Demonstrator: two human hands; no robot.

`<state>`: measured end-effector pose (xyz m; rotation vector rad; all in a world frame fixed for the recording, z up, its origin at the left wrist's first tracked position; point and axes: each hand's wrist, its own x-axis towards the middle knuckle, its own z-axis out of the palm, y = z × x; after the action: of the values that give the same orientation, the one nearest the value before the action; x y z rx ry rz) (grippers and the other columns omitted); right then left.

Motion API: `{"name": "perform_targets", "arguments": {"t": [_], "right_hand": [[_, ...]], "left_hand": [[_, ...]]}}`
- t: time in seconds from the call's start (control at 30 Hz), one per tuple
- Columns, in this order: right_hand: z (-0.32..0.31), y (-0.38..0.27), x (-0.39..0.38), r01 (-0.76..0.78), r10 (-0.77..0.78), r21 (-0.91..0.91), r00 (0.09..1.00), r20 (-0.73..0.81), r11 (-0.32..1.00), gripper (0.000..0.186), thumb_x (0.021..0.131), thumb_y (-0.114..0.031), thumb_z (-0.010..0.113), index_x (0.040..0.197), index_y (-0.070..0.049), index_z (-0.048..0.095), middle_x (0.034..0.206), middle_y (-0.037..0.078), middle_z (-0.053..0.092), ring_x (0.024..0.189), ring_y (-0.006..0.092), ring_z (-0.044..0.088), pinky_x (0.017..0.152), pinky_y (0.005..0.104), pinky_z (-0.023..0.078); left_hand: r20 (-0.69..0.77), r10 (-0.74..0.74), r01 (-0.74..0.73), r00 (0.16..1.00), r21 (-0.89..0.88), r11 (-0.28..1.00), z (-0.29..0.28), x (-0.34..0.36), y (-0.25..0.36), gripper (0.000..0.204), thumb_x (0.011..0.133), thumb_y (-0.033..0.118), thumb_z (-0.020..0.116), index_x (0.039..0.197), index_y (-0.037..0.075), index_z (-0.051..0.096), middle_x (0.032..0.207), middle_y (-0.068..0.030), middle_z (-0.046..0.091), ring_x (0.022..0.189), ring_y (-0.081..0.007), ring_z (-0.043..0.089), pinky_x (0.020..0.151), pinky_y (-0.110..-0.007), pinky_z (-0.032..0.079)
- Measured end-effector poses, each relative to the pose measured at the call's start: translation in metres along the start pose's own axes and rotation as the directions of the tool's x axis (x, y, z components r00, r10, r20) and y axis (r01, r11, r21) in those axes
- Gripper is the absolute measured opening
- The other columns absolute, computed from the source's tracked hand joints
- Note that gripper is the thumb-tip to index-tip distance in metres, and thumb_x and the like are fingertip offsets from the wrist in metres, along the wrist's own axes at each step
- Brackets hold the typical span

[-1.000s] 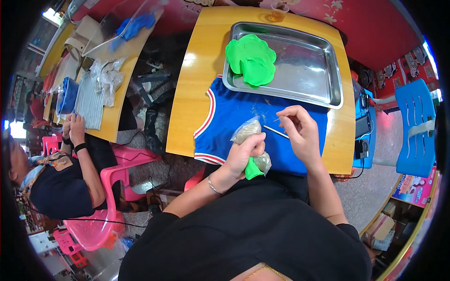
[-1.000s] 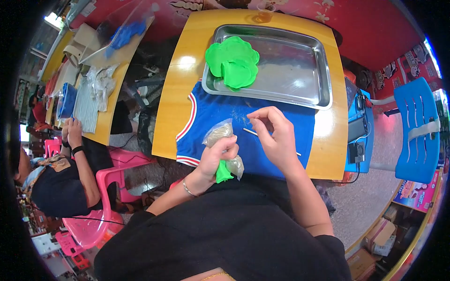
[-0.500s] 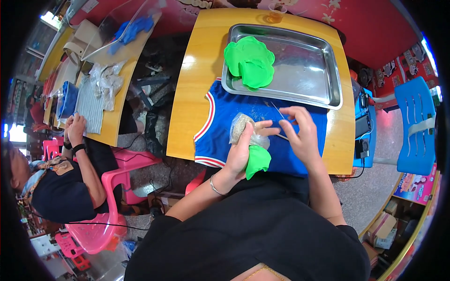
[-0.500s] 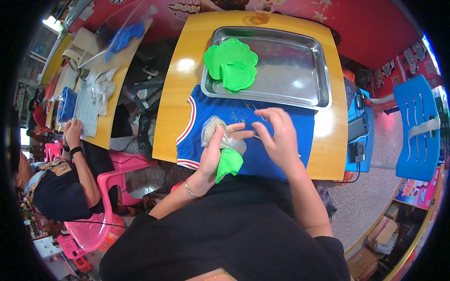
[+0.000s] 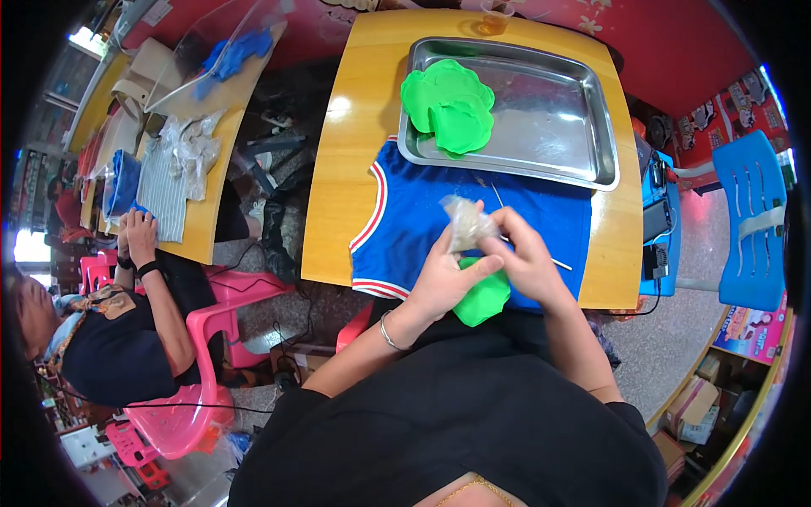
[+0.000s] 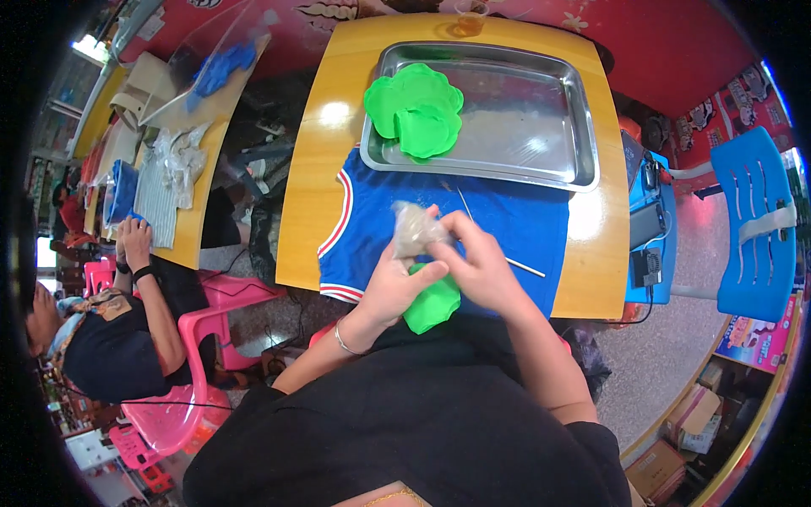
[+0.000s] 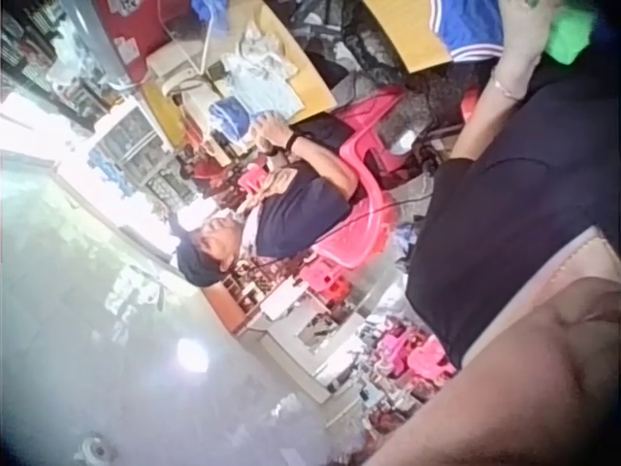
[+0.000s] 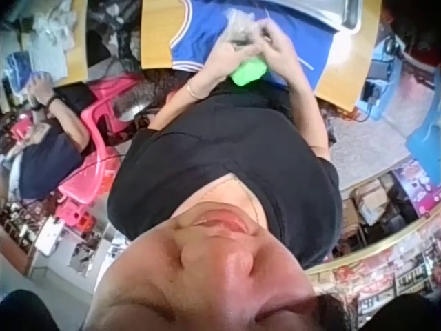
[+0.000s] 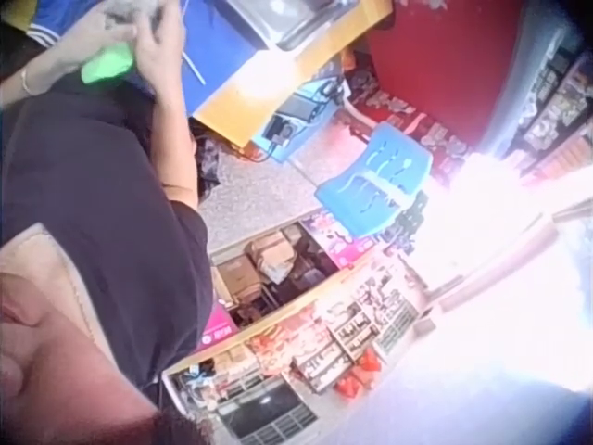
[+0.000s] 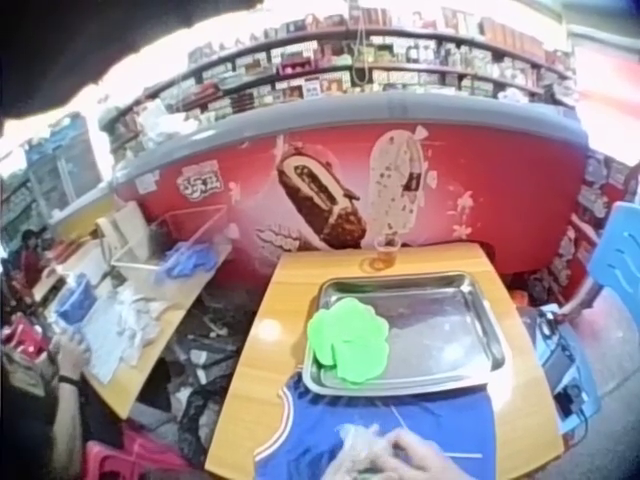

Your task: Shaping and filling small green dough or clay pieces on a metal tray.

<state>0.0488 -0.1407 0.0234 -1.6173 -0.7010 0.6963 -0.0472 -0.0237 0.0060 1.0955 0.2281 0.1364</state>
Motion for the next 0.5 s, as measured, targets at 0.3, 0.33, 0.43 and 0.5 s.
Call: {"name": "perform_targets", "arguments": {"t": [0.3,0.33,0.43,0.5], "right_hand": [[-0.043,0.007,-0.018,0.129,-0.027,0.633,0.985,-0.168,0.763,0.026,0.081,-0.014,0.058,0.101,-0.003,0.045,0.089,0.014,0.062,0.052,0.0068,0.045,0.055,0.0218,0.041],[-0.046,0.014,-0.021,0.163,-0.064,0.626,0.982,-0.178,0.762,0.029,0.079,-0.013,0.060,0.103,-0.003,0.045,0.089,0.013,0.061,0.052,0.0070,0.043,0.055,0.0213,0.040],[-0.039,-0.006,-0.021,0.102,-0.036,0.423,0.986,-0.162,0.900,0.031,0.078,-0.008,0.061,0.104,-0.003,0.044,0.089,0.014,0.061,0.057,0.0092,0.049,0.057,0.0220,0.042],[-0.035,-0.014,-0.020,0.070,-0.011,0.321,0.983,-0.182,0.944,0.040,0.076,-0.004,0.063,0.111,-0.002,0.043,0.088,0.013,0.062,0.064,0.0097,0.056,0.057,0.0204,0.043]], "left_hand": [[-0.133,0.059,-0.065,0.989,-0.040,0.997,-0.012,0.000,0.014,0.043,0.081,0.001,0.065,0.118,0.000,0.043,0.100,-0.0105,0.060,0.094,-0.0149,0.059,0.079,-0.027,0.050],[-0.141,0.073,-0.077,0.987,-0.026,0.997,-0.010,0.001,0.018,0.036,0.082,0.002,0.064,0.114,0.000,0.048,0.099,-0.0090,0.060,0.092,-0.0135,0.059,0.079,-0.026,0.049],[-0.127,0.015,-0.031,0.992,-0.127,0.991,-0.011,0.002,0.021,0.032,0.083,0.003,0.064,0.112,-0.002,0.050,0.099,-0.0075,0.060,0.092,-0.0128,0.058,0.083,-0.026,0.046],[-0.112,0.004,-0.015,0.994,-0.103,0.995,-0.014,0.002,0.016,0.024,0.084,0.004,0.062,0.106,-0.002,0.053,0.096,-0.0069,0.062,0.089,-0.0125,0.059,0.081,-0.026,0.047]]}}
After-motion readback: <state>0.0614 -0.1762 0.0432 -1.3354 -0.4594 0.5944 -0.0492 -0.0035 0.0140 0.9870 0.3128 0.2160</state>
